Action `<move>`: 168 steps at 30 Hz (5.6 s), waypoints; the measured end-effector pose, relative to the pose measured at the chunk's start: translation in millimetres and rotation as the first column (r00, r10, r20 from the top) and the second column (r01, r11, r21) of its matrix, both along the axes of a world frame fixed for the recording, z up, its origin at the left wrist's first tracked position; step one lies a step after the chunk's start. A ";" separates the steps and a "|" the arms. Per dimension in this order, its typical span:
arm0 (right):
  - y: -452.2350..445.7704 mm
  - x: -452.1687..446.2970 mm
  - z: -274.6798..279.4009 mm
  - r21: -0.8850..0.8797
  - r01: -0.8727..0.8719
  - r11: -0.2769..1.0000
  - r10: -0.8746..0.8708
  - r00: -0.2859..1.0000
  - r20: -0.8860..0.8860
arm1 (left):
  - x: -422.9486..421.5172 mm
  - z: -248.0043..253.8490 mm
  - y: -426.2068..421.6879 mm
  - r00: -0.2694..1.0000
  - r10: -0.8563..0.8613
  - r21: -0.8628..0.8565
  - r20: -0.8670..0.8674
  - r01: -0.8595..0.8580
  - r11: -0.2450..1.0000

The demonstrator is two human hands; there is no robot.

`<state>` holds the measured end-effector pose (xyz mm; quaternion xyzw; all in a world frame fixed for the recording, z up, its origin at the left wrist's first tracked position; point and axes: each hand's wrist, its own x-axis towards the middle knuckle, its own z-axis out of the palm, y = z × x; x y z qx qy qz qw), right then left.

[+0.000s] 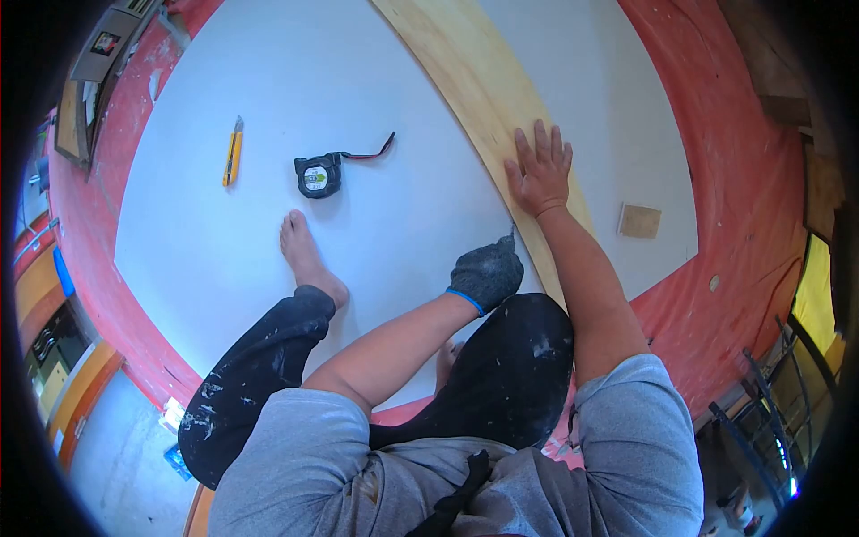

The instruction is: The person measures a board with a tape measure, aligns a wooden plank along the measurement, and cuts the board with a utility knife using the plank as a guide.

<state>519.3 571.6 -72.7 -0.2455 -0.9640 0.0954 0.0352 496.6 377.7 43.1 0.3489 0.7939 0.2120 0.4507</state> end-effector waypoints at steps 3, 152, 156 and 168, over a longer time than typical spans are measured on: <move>-0.5 0.0 2.4 0.016 -0.001 1.000 0.001 1.000 0.030 | -0.8 0.7 -0.2 0.997 -0.023 -0.048 0.075 0.027 0.998; 32.1 175.6 185.1 -0.519 0.456 0.722 -0.635 0.736 -0.236 | -344.3 155.1 -179.2 0.914 -0.230 -0.227 -0.334 0.159 0.961; 63.3 217.0 156.1 -0.329 0.617 0.715 -0.695 0.680 -0.233 | -340.0 146.9 -170.5 0.914 -0.178 -0.137 -0.365 0.137 0.981; 47.3 332.8 151.3 0.097 0.914 0.395 -0.908 0.372 0.191 | -359.3 116.2 -209.8 0.947 -0.151 -0.347 -0.282 0.046 0.937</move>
